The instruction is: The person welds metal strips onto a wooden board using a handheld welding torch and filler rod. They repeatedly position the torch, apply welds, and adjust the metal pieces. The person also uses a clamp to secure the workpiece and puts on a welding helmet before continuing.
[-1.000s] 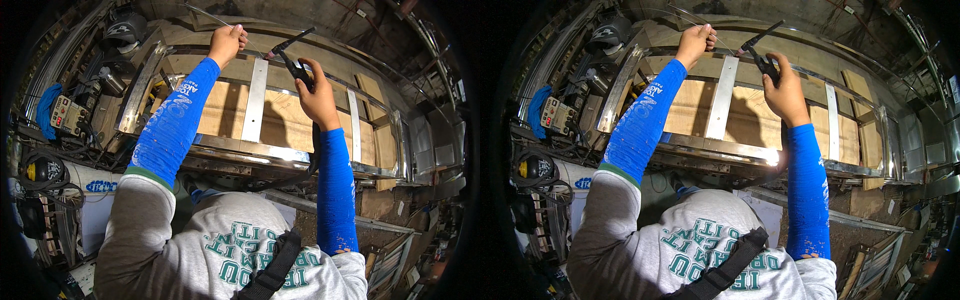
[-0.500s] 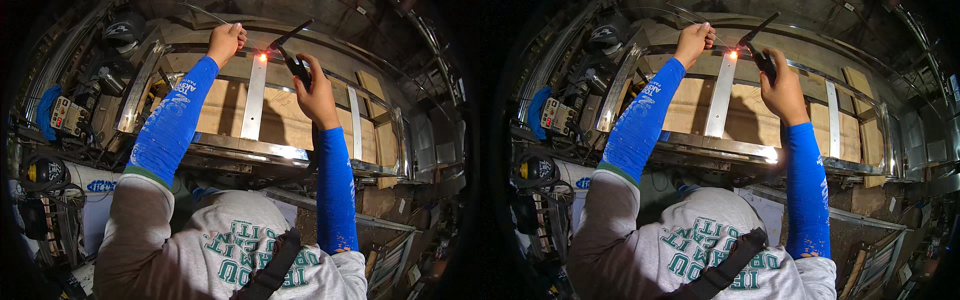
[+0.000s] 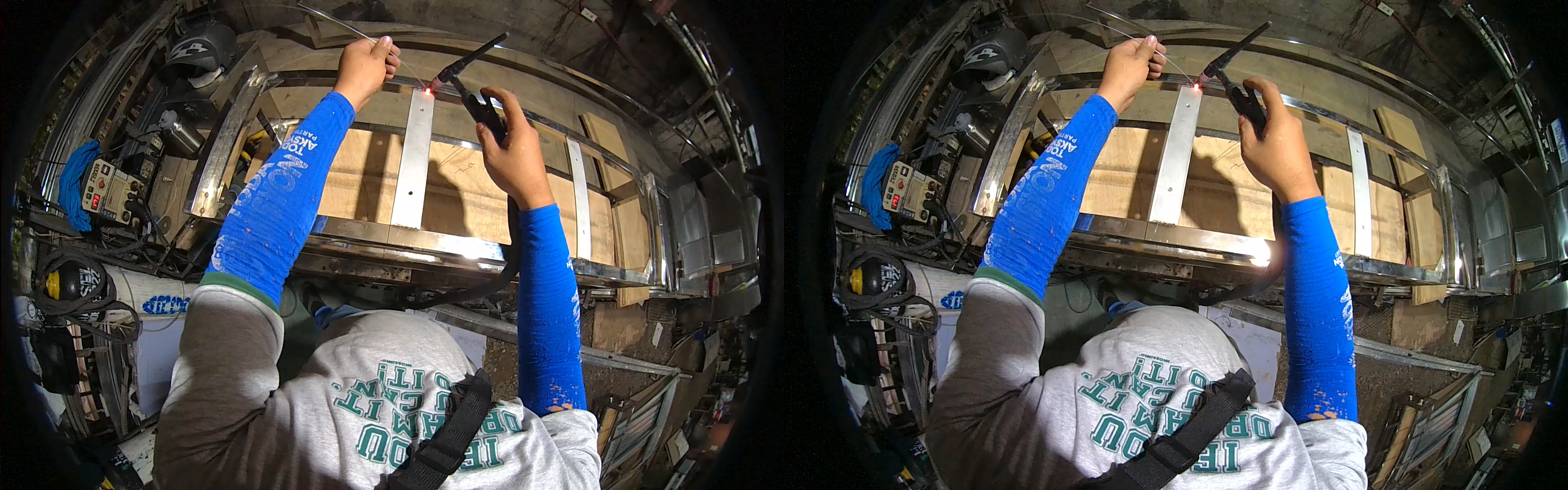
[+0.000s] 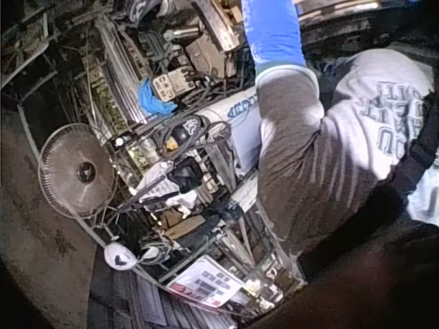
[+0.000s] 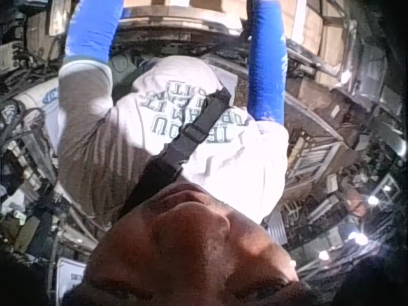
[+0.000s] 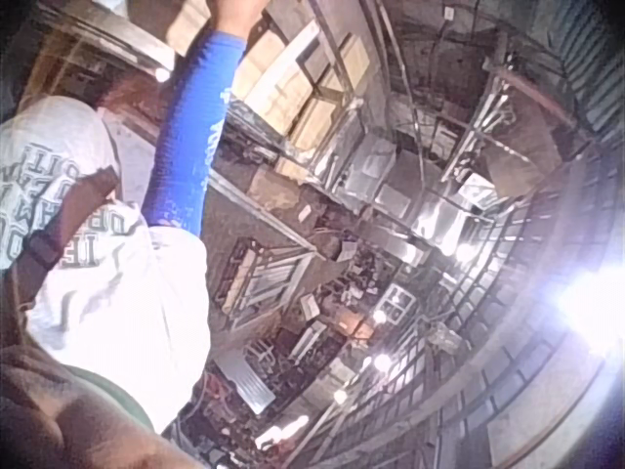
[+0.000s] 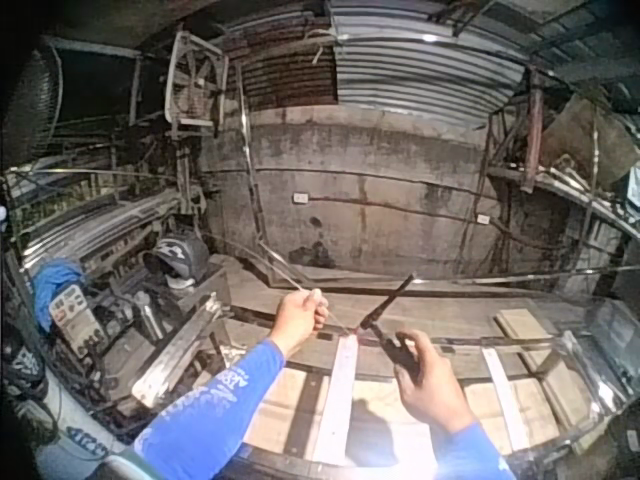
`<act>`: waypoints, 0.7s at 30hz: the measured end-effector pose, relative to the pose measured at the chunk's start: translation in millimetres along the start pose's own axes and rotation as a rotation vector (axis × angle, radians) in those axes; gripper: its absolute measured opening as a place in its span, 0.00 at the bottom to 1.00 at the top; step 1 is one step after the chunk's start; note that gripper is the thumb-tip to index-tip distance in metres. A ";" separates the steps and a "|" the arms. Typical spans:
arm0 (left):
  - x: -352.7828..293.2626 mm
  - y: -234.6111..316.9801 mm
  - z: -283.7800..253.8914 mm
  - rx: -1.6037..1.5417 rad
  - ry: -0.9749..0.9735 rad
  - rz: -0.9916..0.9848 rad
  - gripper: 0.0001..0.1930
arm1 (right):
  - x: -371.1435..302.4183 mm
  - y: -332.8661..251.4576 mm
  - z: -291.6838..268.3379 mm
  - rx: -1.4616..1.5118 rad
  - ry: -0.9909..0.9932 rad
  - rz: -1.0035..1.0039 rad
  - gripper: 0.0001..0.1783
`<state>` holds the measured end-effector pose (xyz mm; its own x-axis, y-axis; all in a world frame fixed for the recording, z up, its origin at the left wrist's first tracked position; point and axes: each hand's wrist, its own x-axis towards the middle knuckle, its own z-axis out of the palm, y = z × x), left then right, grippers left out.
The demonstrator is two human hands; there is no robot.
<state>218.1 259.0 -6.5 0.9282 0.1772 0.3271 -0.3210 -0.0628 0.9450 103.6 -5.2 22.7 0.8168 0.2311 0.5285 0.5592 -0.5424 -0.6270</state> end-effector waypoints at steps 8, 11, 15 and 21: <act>0.6 -3.3 -1.2 -0.007 -0.001 0.002 0.19 | -1.5 -7.1 -1.3 -0.046 -0.029 0.025 0.28; 1.2 -3.2 -0.8 -0.026 0.005 -0.006 0.19 | -2.2 -5.7 0.3 -0.062 0.000 -0.005 0.28; 1.1 -3.3 -1.0 -0.020 0.014 -0.004 0.19 | -2.2 -6.4 -0.2 -0.038 -0.002 0.005 0.27; 0.9 -2.6 -0.4 -0.029 0.019 -0.006 0.19 | -1.9 -4.5 0.4 -0.026 0.010 -0.006 0.27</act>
<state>219.7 259.8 -8.7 0.9266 0.1958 0.3211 -0.3210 -0.0332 0.9465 99.6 -2.9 24.2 0.8118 0.2261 0.5383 0.5601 -0.5619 -0.6087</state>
